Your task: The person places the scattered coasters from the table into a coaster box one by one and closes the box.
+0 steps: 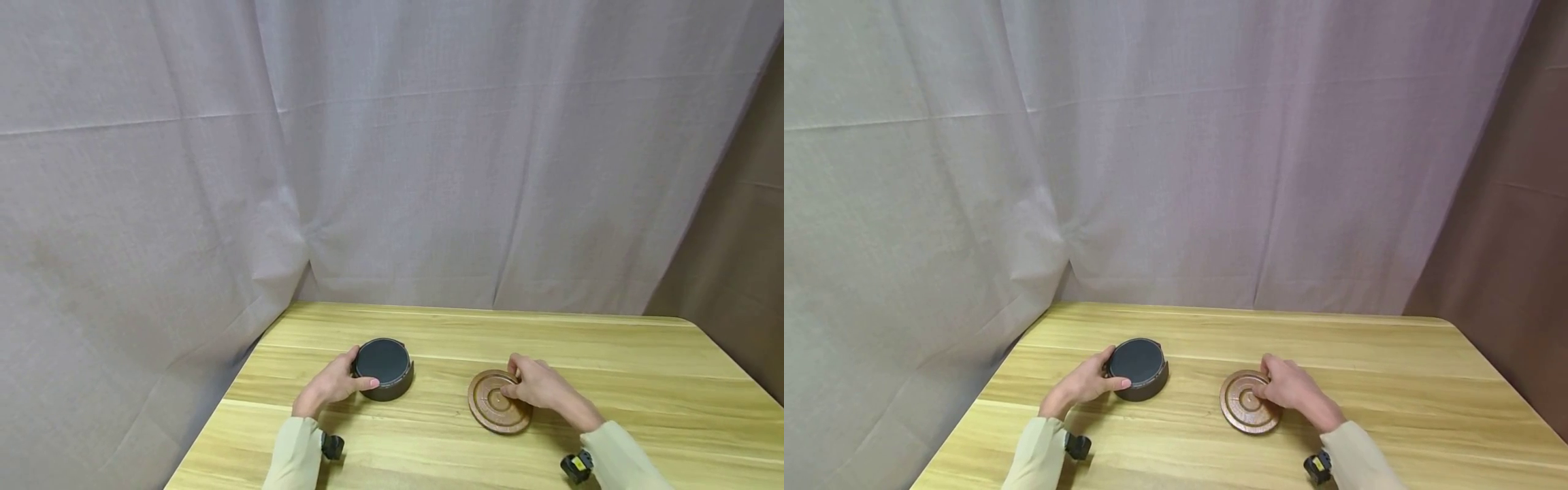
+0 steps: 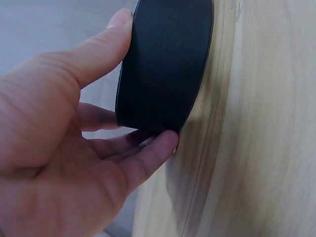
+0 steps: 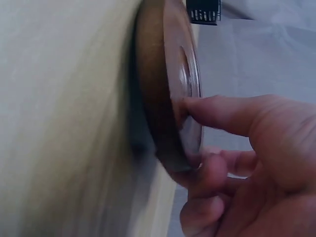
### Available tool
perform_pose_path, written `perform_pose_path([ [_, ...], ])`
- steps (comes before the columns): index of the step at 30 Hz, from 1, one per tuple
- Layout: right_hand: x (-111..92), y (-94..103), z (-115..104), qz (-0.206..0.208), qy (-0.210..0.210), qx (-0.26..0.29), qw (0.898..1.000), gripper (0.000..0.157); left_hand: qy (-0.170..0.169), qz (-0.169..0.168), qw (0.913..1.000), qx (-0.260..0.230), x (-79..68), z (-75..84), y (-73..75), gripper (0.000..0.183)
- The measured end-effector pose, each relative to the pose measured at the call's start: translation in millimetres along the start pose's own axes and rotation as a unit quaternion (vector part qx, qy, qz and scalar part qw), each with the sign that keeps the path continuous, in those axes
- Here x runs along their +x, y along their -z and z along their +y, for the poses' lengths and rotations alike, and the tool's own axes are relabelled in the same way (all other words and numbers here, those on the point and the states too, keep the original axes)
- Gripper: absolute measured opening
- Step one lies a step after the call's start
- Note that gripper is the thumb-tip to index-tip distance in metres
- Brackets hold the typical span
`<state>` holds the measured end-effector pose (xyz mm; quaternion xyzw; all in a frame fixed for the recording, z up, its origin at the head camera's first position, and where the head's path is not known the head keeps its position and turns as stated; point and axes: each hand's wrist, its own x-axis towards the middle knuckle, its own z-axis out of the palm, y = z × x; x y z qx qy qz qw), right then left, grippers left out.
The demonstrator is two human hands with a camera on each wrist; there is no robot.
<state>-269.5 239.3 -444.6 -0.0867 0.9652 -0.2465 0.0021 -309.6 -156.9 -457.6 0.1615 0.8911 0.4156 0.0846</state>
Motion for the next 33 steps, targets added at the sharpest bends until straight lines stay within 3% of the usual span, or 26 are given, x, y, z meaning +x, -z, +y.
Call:
perform_pose_path([
  [3, 0, 4.2, -3, 0.016, 0.013, 0.018, 1.0, 0.028, -0.004, -0.001, 1.0, 0.0, 0.1, -0.6, 0.7, 0.098],
  [9, 5, 14.1, -9, 0.085, 0.086, 0.04, 0.992, 0.013, -0.005, 0.002, 1.0, 0.003, -0.4, -0.2, 0.2, 0.099],
  [15, 9, 16.6, -22, 0.117, 0.085, 0.067, 0.987, 0.01, -0.006, 0.0, 1.0, 0.003, -0.2, -0.9, -0.2, 0.099],
  [22, 19, 5.3, -40, 0.159, 0.088, 0.106, 0.978, 0.01, -0.007, -0.001, 1.0, 0.003, 0.0, -0.7, -0.7, 0.099],
  [33, 42, -16.3, -82, 0.131, 0.053, 0.223, 0.965, 0.016, 0.003, 0.004, 1.0, -0.001, -1.1, 0.2, 2.3, 0.1],
])
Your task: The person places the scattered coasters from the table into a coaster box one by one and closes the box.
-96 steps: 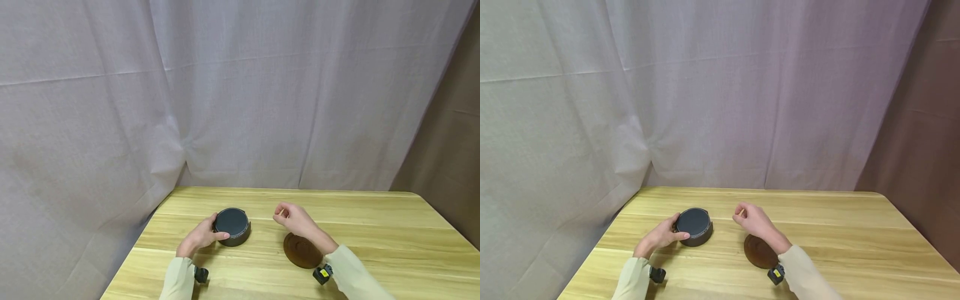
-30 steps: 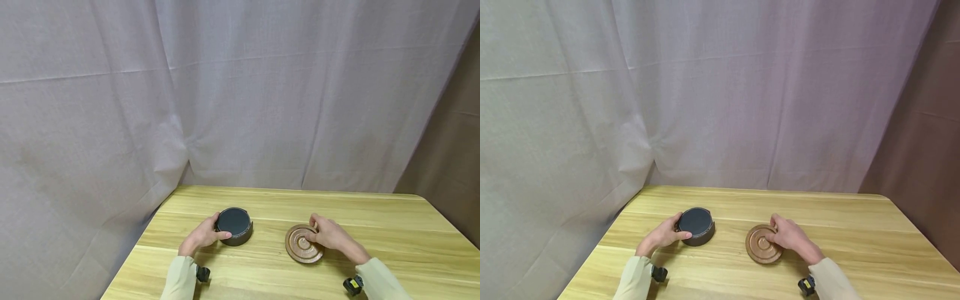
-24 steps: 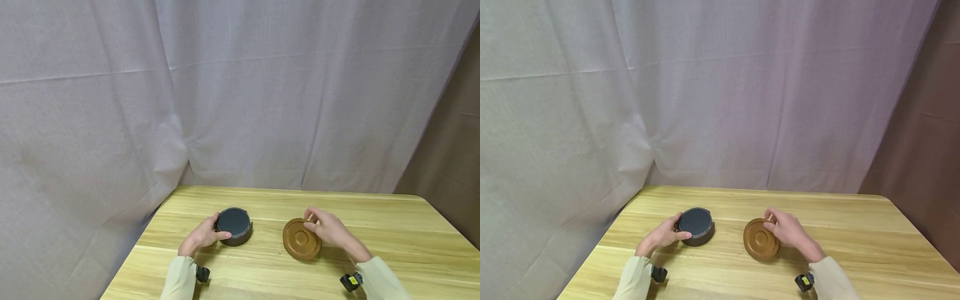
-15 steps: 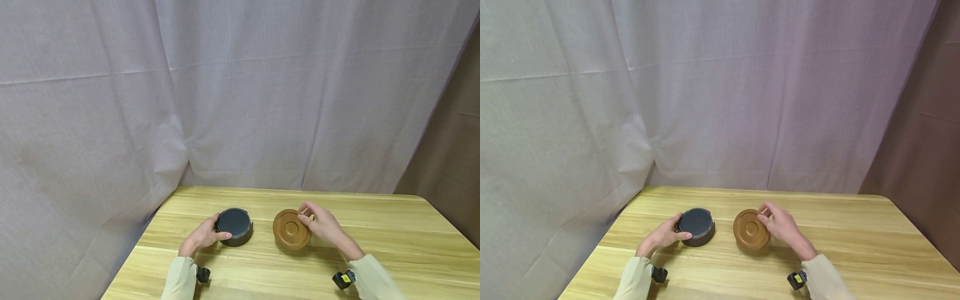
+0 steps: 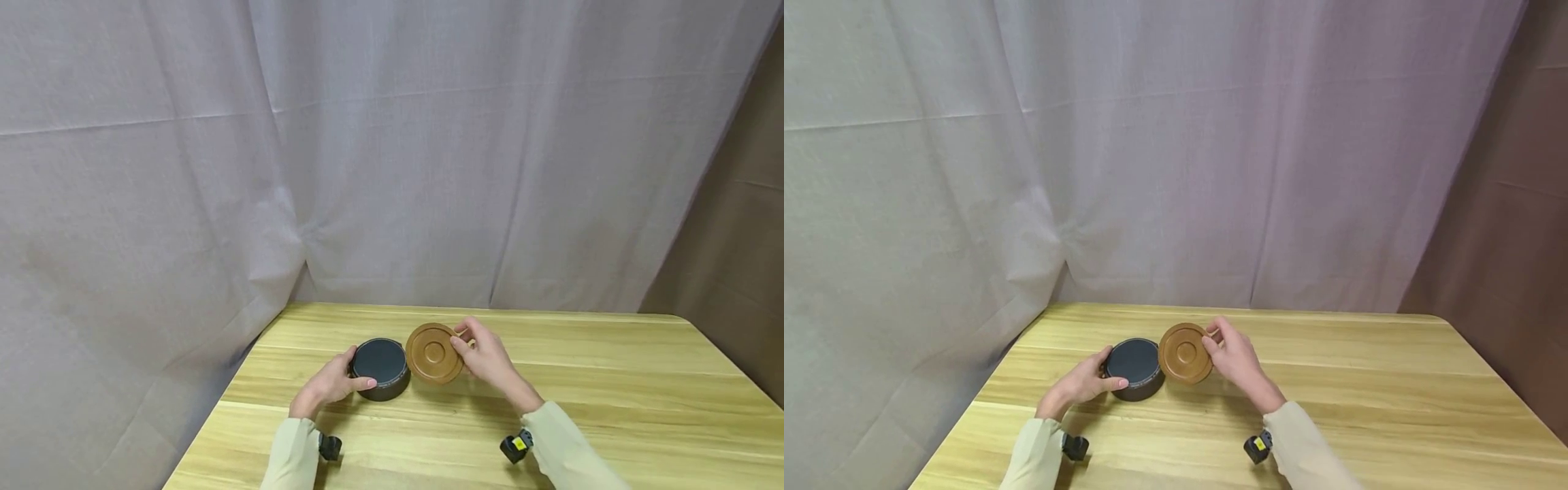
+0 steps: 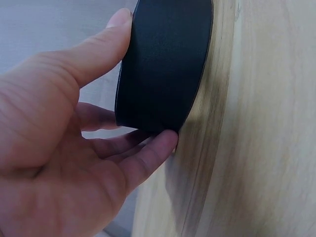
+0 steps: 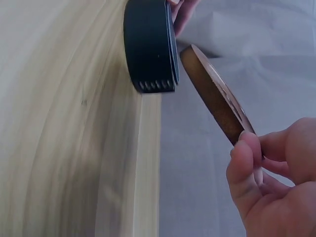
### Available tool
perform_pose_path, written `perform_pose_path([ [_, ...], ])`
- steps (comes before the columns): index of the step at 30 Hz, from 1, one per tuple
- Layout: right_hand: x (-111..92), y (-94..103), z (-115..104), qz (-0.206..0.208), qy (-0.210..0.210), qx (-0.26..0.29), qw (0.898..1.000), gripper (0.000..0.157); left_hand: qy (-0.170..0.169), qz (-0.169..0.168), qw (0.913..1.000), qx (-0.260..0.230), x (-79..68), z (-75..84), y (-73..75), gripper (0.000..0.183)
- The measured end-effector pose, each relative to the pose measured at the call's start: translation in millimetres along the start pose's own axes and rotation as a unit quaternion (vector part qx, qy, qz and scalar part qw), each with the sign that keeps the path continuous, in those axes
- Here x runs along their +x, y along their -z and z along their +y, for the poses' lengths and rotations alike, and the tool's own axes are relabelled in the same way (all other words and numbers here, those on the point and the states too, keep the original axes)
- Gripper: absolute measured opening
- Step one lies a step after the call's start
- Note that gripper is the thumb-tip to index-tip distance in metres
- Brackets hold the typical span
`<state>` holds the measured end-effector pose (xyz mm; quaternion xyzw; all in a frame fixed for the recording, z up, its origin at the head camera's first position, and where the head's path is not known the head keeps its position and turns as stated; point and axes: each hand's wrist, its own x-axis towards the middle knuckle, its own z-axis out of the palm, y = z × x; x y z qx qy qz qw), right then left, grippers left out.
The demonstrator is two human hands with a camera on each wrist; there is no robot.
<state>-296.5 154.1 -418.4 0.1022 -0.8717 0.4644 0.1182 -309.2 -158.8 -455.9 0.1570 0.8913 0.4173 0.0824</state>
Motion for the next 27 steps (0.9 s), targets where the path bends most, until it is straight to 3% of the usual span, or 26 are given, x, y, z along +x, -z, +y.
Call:
perform_pose_path([
  [11, 3, -31.2, -13, -0.012, -0.048, 0.1, 0.994, 0.016, 0.004, -0.001, 1.0, 0.0, 0.2, -1.2, -1.4, 0.101],
  [21, 4, -58.4, -17, -0.008, -0.07, 0.152, 0.986, 0.014, -0.001, -0.003, 1.0, -0.004, -0.4, -0.5, -1.2, 0.099],
  [27, 1, -70.8, -20, -0.027, -0.075, 0.148, 0.986, 0.015, -0.008, -0.004, 0.9999, -0.011, -0.3, 0.8, -1.2, 0.099],
])
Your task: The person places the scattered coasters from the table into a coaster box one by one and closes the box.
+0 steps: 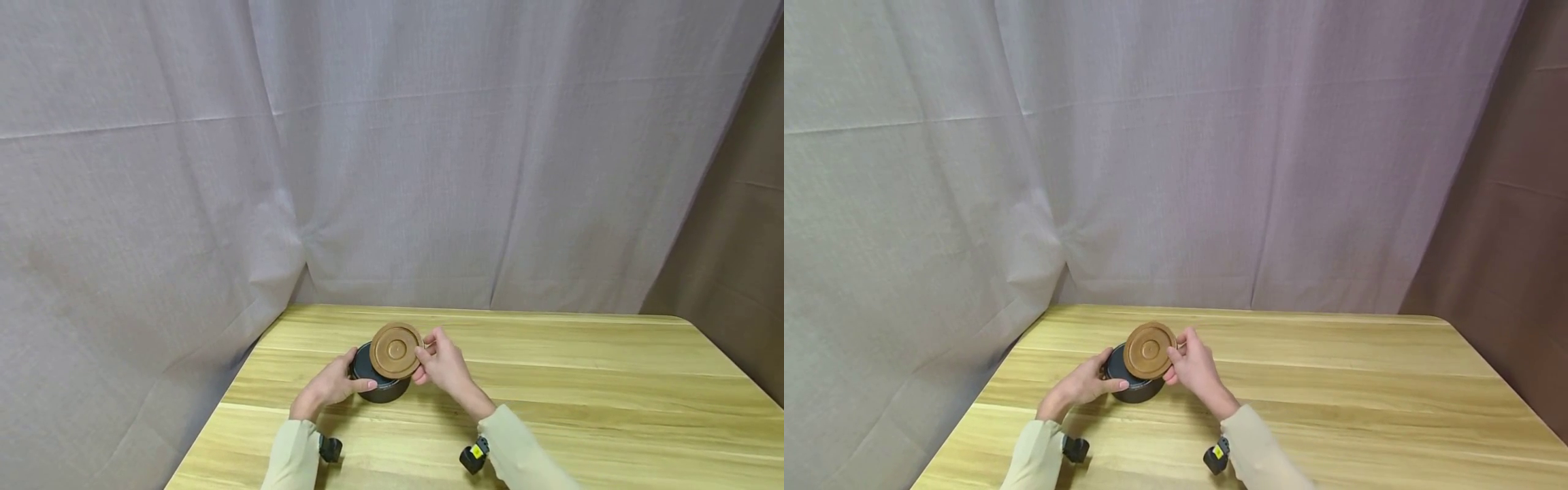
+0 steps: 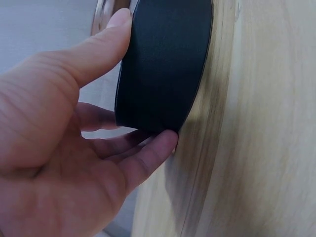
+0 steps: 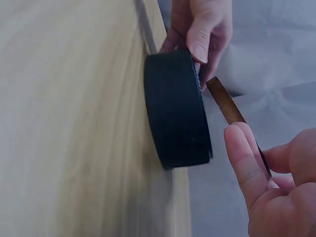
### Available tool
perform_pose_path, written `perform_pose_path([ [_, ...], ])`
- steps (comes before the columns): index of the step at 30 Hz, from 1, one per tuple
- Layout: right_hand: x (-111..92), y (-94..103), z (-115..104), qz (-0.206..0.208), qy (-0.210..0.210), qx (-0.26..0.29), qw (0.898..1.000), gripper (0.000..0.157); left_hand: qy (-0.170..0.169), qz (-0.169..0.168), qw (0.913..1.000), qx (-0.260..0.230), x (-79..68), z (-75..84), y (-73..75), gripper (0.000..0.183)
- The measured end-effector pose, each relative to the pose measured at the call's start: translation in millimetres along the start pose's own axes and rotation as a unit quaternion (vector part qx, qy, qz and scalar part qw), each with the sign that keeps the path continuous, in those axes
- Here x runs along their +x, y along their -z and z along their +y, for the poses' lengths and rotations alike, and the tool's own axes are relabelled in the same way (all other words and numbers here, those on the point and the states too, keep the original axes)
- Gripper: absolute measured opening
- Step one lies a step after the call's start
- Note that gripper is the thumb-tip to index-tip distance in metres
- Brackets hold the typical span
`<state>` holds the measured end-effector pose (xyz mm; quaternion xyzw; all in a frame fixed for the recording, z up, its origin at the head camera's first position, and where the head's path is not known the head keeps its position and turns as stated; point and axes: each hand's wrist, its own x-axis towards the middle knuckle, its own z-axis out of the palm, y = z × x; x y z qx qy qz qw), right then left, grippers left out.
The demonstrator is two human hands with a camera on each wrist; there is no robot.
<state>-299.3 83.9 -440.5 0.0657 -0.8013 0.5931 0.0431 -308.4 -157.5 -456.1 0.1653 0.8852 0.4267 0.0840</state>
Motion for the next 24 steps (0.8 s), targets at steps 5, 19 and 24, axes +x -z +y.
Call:
perform_pose_path([
  [5, -1, -9.1, 1, -0.027, 0.006, 0.016, 0.999, 0.012, -0.011, 0.0, 0.9999, 0.003, 0.9, 1.0, 0.5, 0.097],
  [19, 2, -15.5, 1, -0.065, -0.003, 0.031, 0.997, 0.008, -0.007, 0.004, 0.9999, 0.009, 0.8, -1.7, 3.0, 0.094],
  [24, 1, -17.6, 2, -0.096, 0.002, 0.023, 0.995, 0.006, -0.011, 0.004, 0.9999, 0.009, 3.5, -0.7, 2.6, 0.092],
])
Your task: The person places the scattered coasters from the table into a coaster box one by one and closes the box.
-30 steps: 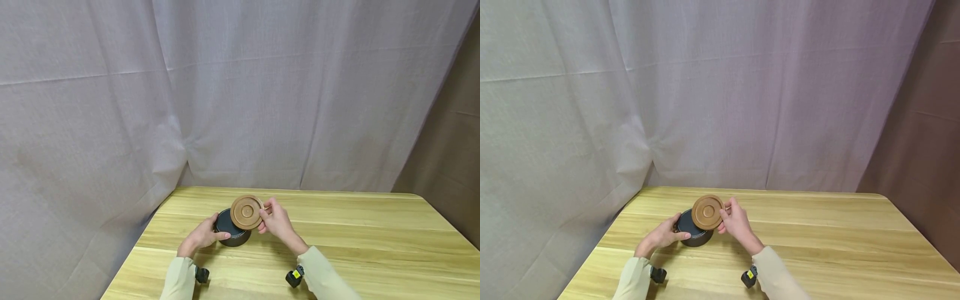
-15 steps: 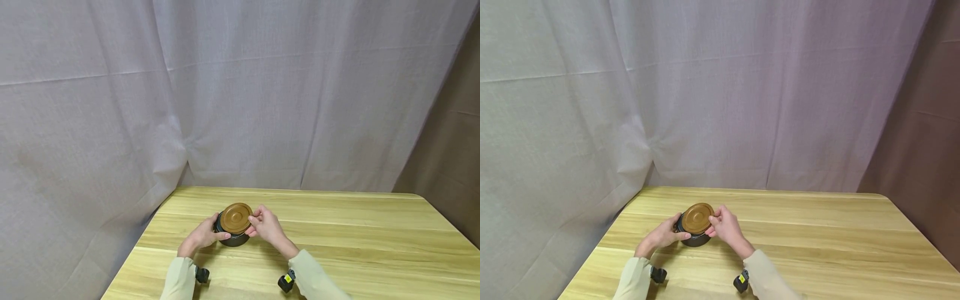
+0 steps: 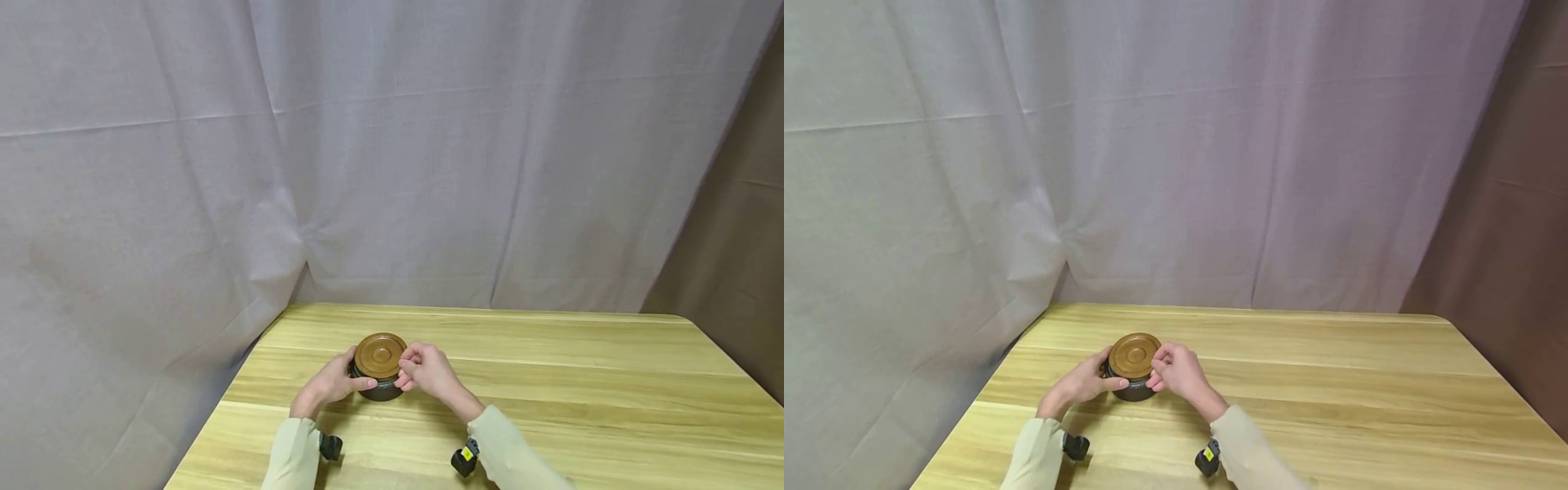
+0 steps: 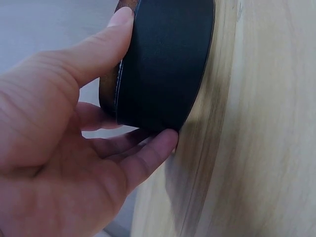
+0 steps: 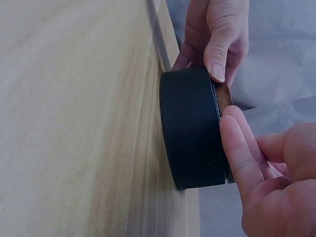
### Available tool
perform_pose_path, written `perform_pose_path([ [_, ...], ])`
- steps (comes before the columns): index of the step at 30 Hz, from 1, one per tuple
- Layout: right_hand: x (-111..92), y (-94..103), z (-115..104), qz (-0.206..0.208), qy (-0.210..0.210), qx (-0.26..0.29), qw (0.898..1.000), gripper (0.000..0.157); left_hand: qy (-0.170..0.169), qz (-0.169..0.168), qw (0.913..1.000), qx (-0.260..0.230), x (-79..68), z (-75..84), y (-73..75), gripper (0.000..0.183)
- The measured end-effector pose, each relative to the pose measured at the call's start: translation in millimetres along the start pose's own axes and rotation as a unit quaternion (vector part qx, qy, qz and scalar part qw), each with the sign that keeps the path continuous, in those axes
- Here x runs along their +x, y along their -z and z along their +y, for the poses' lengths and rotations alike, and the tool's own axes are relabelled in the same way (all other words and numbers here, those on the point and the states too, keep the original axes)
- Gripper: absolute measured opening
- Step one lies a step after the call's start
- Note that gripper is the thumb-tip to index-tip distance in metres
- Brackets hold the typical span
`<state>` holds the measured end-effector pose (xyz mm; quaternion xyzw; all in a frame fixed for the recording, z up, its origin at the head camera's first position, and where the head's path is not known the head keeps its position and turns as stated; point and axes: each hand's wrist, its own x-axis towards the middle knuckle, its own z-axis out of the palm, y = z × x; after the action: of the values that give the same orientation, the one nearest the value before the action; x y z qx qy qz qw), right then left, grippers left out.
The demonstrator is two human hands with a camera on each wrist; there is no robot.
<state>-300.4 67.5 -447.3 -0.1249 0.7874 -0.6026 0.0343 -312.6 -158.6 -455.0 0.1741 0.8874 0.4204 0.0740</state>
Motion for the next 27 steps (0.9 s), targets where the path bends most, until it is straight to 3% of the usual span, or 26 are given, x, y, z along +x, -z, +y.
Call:
perform_pose_path([
  [8, -2, 3.6, 2, -0.009, 0.0, -0.012, 1.0, 0.008, -0.005, -0.007, 1.0, 0.0, 1.4, -0.5, -2.8, 0.095],
  [18, -8, -0.3, -4, -0.058, 0.026, -0.033, 0.997, 0.011, 0.007, -0.01, 0.9999, 0.001, -1.1, 1.5, 1.8, 0.1],
  [23, -6, 4.5, -2, -0.072, 0.039, -0.051, 0.995, 0.011, 0.021, 0.014, 0.9991, 0.034, -4.5, 8.5, 6.6, 0.099],
  [27, -8, 20.7, -5, -0.073, 0.045, -0.077, 0.993, 0.01, 0.024, 0.032, 0.9977, 0.056, -5.7, 15.7, 11.6, 0.094],
])
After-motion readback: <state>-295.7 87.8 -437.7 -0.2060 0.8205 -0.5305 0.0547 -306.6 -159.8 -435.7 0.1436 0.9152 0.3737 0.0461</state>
